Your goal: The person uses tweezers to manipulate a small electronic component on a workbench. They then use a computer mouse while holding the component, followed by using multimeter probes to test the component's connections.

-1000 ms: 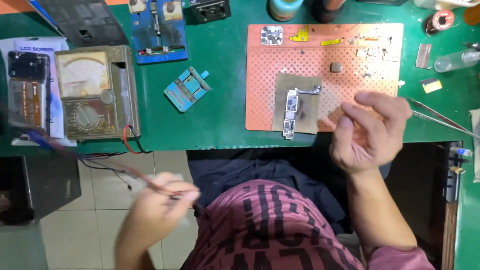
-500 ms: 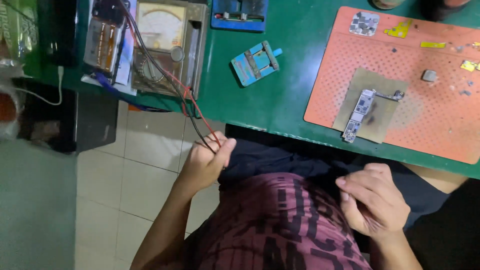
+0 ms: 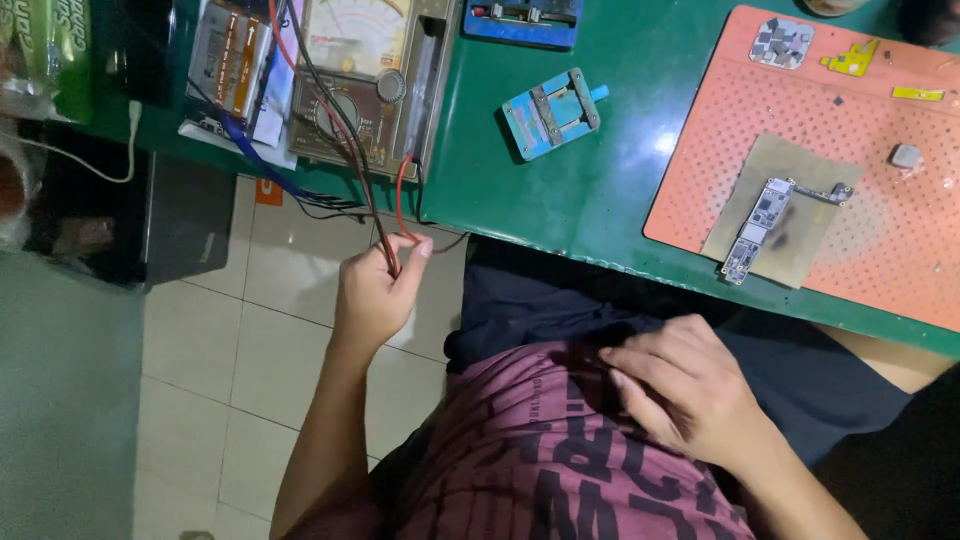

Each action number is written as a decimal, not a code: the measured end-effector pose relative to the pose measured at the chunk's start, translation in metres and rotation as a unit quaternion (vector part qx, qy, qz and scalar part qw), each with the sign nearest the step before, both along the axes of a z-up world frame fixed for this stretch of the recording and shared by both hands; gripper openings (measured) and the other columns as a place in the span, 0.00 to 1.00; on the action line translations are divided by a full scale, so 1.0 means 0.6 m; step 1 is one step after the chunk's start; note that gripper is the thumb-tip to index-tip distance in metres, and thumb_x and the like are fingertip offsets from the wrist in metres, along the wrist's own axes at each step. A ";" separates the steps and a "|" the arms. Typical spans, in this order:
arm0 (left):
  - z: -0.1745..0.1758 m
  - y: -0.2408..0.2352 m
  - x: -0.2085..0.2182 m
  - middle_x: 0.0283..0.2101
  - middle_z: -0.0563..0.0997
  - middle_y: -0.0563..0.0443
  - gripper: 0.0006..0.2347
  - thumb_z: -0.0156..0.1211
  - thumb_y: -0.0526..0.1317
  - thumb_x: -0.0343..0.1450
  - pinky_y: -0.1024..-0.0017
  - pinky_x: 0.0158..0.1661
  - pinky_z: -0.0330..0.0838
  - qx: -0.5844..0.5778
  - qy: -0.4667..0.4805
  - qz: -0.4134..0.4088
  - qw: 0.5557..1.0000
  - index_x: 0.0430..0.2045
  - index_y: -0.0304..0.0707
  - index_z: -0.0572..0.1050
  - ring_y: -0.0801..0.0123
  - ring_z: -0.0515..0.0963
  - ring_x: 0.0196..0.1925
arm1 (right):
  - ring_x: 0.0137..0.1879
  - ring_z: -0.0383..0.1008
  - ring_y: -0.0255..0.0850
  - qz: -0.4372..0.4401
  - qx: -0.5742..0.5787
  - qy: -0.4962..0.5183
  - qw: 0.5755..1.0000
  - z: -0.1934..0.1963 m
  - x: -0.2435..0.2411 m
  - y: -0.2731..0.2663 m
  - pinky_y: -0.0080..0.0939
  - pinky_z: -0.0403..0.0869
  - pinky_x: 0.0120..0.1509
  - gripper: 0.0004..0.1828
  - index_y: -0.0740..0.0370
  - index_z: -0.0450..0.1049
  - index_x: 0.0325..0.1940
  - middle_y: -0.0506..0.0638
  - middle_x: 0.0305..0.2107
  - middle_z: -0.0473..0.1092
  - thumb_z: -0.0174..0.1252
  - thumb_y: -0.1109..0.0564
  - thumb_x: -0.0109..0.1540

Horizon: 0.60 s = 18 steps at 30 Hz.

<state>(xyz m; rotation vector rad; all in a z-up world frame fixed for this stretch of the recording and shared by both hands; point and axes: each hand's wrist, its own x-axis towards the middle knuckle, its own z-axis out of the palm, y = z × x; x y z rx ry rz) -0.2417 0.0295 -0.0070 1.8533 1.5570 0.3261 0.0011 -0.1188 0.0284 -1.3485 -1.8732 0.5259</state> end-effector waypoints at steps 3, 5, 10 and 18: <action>0.061 -0.014 -0.018 0.14 0.71 0.61 0.09 0.52 0.43 0.62 0.83 0.28 0.63 -0.149 -0.080 -0.038 0.985 0.22 0.37 0.78 0.82 0.71 0.23 | 0.37 0.67 0.43 0.052 -0.087 -0.001 0.995 0.008 -0.030 0.036 0.38 0.64 0.41 0.15 0.63 0.68 0.43 0.52 0.34 0.68 0.51 0.54 0.55; 0.058 -0.029 -0.020 0.08 0.66 0.57 0.07 0.54 0.37 0.61 0.83 0.22 0.62 -0.139 -0.193 -0.039 0.971 0.22 0.33 0.76 0.81 0.65 0.16 | 0.41 0.64 0.56 0.098 -0.108 0.053 0.988 0.009 -0.066 0.079 0.51 0.62 0.43 0.23 0.71 0.62 0.46 0.63 0.38 0.64 0.54 0.55 0.51; 0.048 -0.031 -0.001 0.04 0.63 0.51 0.04 0.52 0.32 0.63 0.82 0.15 0.59 -0.070 -0.354 0.008 0.933 0.24 0.27 0.73 0.77 0.61 0.09 | 0.44 0.61 0.72 0.259 -0.198 0.205 0.923 -0.019 -0.103 0.111 0.77 0.49 0.52 0.27 0.77 0.58 0.44 0.75 0.37 0.62 0.56 0.57 0.47; 0.045 0.022 -0.029 0.08 0.51 0.61 0.05 0.45 0.40 0.70 0.83 0.13 0.50 0.005 -0.431 0.302 0.850 0.26 0.42 0.65 0.82 0.51 0.09 | 0.25 0.67 0.43 0.318 -0.166 0.307 0.882 0.045 0.019 0.021 0.40 0.66 0.47 0.05 0.63 0.65 0.25 0.46 0.19 0.66 0.51 0.61 0.55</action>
